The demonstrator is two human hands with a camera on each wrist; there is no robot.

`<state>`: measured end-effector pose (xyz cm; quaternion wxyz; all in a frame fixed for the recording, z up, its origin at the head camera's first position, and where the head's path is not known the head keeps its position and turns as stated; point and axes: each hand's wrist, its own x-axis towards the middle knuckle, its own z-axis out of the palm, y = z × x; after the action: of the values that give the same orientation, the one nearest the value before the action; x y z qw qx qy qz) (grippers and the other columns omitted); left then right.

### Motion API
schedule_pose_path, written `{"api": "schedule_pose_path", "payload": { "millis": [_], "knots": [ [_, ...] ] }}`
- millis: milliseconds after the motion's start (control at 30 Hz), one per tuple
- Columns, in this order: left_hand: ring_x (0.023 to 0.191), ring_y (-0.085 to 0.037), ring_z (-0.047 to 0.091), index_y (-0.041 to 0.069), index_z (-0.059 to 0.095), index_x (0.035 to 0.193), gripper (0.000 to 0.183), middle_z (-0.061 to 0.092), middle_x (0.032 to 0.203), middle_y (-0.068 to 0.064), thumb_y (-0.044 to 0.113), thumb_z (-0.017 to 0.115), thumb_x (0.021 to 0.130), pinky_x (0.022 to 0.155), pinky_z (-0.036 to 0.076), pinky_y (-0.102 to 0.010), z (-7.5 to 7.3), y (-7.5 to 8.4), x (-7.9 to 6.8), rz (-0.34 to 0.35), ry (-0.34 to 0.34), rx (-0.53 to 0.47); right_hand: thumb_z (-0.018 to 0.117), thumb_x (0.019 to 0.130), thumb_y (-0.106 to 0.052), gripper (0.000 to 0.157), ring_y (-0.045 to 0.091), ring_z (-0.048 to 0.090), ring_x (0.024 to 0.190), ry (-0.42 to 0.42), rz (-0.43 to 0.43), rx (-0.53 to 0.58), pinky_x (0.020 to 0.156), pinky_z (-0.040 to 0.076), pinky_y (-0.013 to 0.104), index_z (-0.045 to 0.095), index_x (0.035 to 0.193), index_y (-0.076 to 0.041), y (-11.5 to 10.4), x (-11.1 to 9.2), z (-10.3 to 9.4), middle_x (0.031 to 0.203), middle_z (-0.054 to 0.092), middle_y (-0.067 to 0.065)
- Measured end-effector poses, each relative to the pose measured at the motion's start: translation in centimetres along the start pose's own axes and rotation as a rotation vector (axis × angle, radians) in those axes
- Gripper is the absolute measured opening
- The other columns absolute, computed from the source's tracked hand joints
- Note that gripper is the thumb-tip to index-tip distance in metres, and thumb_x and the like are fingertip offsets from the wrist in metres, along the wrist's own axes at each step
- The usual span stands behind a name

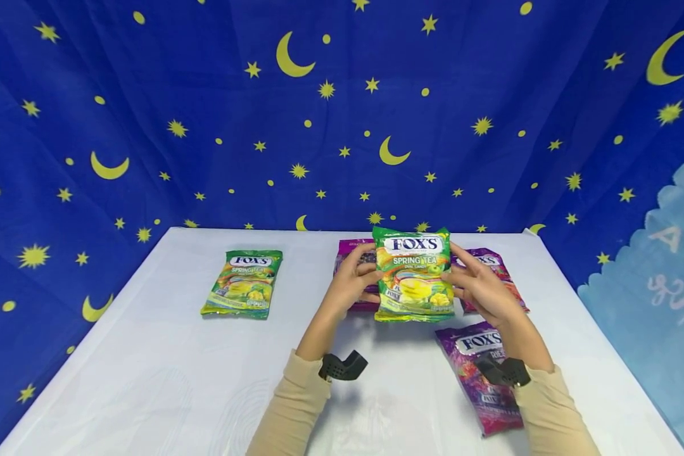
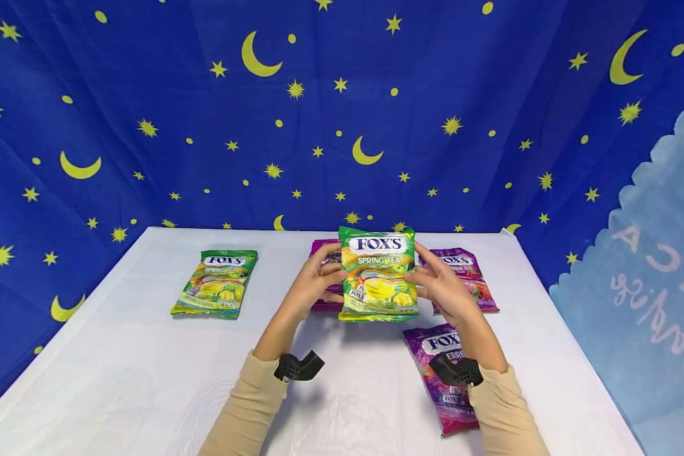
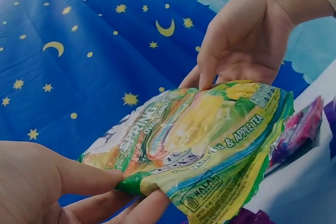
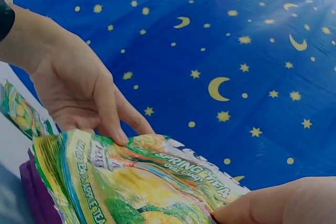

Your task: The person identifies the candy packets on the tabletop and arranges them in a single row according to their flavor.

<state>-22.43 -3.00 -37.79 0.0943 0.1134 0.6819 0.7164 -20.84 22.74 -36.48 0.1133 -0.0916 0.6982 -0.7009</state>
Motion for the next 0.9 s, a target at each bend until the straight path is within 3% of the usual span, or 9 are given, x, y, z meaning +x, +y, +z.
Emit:
{"api": "schedule_pose_path", "payload": {
  "millis": [200, 433, 633, 900],
  "knots": [
    [0.103, -0.032, 0.063, 0.012, 0.038, 0.146, 0.054, 0.059, 0.124, -0.024, 0.002, 0.057, 0.096, 0.063, 0.059, -0.046, -0.6, 0.1, 0.1, 0.036, -0.023, 0.025, 0.056, 0.096, -0.006, 0.075, 0.015, 0.064, 0.102, 0.043, -0.022, -0.049, 0.086, 0.054, 0.031, 0.012, 0.156, -0.016, 0.0, 0.2, 0.6, 0.142, 0.040, 0.029],
    [0.104, -0.033, 0.063, 0.011, 0.037, 0.146, 0.054, 0.059, 0.123, -0.025, 0.002, 0.055, 0.096, 0.063, 0.059, -0.041, -0.8, 0.0, 0.1, 0.098, -0.043, 0.063, 0.057, 0.096, -0.006, 0.078, 0.014, 0.064, 0.101, 0.098, -0.024, -0.093, 0.085, 0.054, 0.029, 0.008, 0.156, -0.015, -0.2, 0.0, 1.2, 0.145, 0.038, 0.028],
    [0.100, -0.031, 0.063, 0.010, 0.037, 0.147, 0.053, 0.062, 0.120, -0.023, 0.004, 0.055, 0.098, 0.078, 0.057, -0.040, -1.0, 0.0, 0.2, 0.146, -0.039, 0.097, 0.060, 0.095, -0.009, 0.080, 0.016, 0.064, 0.102, 0.119, -0.029, -0.102, 0.085, 0.054, 0.030, 0.009, 0.156, -0.015, -0.4, -0.1, 1.5, 0.144, 0.040, 0.026],
    [0.101, -0.033, 0.063, 0.009, 0.036, 0.148, 0.053, 0.060, 0.121, -0.025, 0.003, 0.053, 0.098, 0.082, 0.056, -0.044, -1.0, -0.2, 0.1, 0.158, -0.053, 0.035, 0.061, 0.095, -0.010, 0.079, 0.018, 0.064, 0.103, 0.142, -0.022, -0.111, 0.086, 0.054, 0.031, 0.012, 0.156, -0.017, -0.5, -0.2, 1.7, 0.144, 0.043, 0.023]
  ]
}}
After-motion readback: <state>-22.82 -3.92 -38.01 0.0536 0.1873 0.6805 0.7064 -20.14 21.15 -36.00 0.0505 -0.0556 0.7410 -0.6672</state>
